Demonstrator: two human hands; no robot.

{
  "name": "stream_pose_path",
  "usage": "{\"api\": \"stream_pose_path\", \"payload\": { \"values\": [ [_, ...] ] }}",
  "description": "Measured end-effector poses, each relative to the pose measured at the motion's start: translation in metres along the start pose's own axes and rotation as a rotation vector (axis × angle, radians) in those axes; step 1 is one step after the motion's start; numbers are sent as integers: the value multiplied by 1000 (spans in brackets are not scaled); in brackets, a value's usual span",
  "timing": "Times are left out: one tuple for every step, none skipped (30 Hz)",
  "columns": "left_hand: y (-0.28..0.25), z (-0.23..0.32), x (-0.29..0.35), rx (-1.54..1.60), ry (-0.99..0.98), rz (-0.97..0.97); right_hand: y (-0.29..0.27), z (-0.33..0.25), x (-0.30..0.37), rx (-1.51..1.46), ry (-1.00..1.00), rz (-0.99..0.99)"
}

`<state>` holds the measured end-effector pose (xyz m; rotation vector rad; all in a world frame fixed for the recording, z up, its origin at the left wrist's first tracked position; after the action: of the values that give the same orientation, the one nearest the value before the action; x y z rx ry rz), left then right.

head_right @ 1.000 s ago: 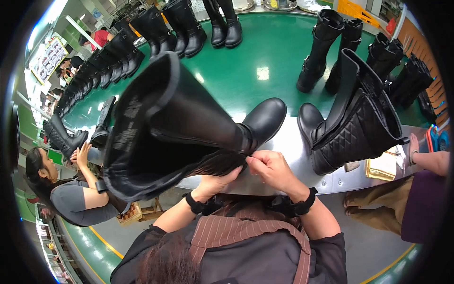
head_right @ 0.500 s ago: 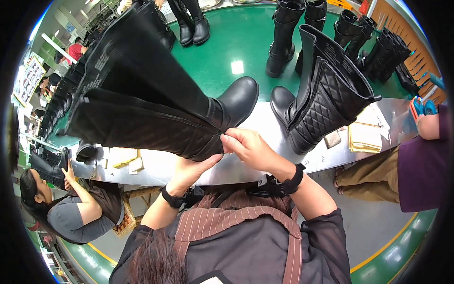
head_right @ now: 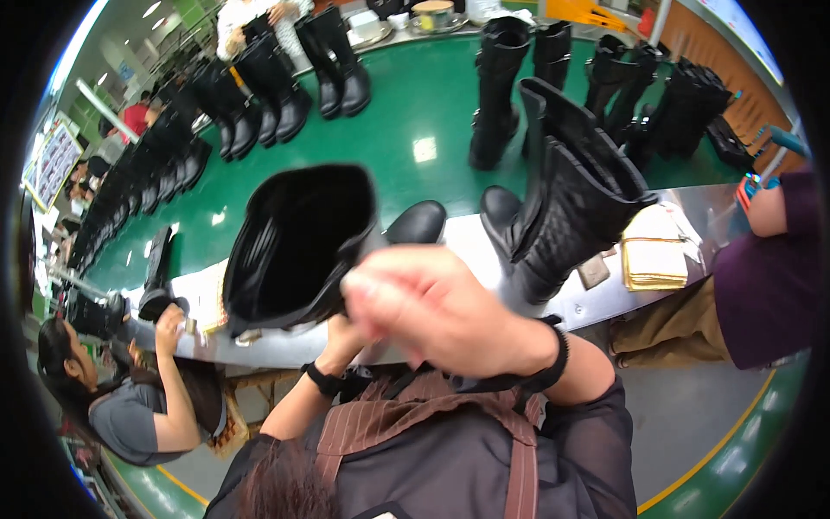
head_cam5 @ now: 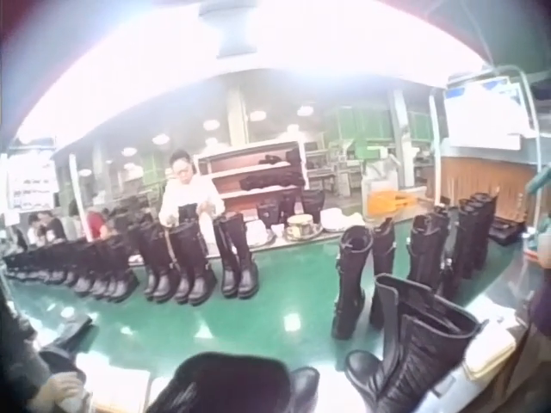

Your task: Inspecting and preparing black leather boots on a factory conveyor belt.

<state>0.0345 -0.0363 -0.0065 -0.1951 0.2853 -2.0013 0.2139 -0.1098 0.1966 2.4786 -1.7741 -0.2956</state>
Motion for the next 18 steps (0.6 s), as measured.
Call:
{"api": "stream_pose_path", "payload": {
  "values": [
    [-1, 6, 3, 5, 22, -44, 9, -4, 1, 34, -6, -49],
    [1, 10, 2, 3, 45, -98, 12, -15, 0, 181, -169, -57],
    [-4, 12, 1, 26, 34, -14, 12, -25, 0, 377, -346, -92],
    [-11, 12, -1, 50, 13, 73, 10, -34, 6, 642, -499, 53],
    [-19, 12, 0, 135, 35, 144, 10, -42, 14, 872, -645, 183],
    [-28, 14, -3, 198, 174, 274, 2, -52, 31, 1072, -601, 310],
    [-36, 11, -7, 177, 179, 315, -8, -67, 49, 1313, -570, 491],
    [-41, 4, -10, 184, 163, 331, -20, -79, 62, 1333, -613, 633],
    [-46, -4, -10, 190, 141, 352, -28, -86, 75, 1402, -600, 811],
    [-49, -10, -11, 205, 127, 343, -36, -91, 83, 1518, -494, 916],
    [-51, -18, -12, 95, -6, 302, -42, -94, 88, 1662, -335, 940],
    [-55, -14, -9, -4, 58, 275, -48, -93, 86, 1743, -293, 902],
    [-57, -12, -4, -119, -9, 258, -52, -91, 84, 1817, -222, 887],
    [-60, -1, 3, -115, 48, 272, -52, -91, 83, 1823, -258, 869],
    [-63, 12, 11, -547, 17, 224, -52, -87, 80, 1838, -256, 833],
    [-65, 28, 18, -987, -30, 166, -52, -84, 78, 1855, -227, 808],
    [-68, 46, 25, -971, -30, 160, -51, -83, 79, 1705, -308, 803],
    [-64, 60, 30, -936, -66, 26, -51, -80, 80, 1621, -284, 793]
  ]
}}
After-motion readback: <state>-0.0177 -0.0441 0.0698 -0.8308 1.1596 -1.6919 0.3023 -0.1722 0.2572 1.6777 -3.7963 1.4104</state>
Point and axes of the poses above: each hand's wrist, its own x-axis away from the middle knuckle, its own y-axis out of the palm, z = x × y, the point moved 5 cm from there along -x, towards the middle knuckle, and after that the axes turned 4 degrees about y, right-handed, at the moved point
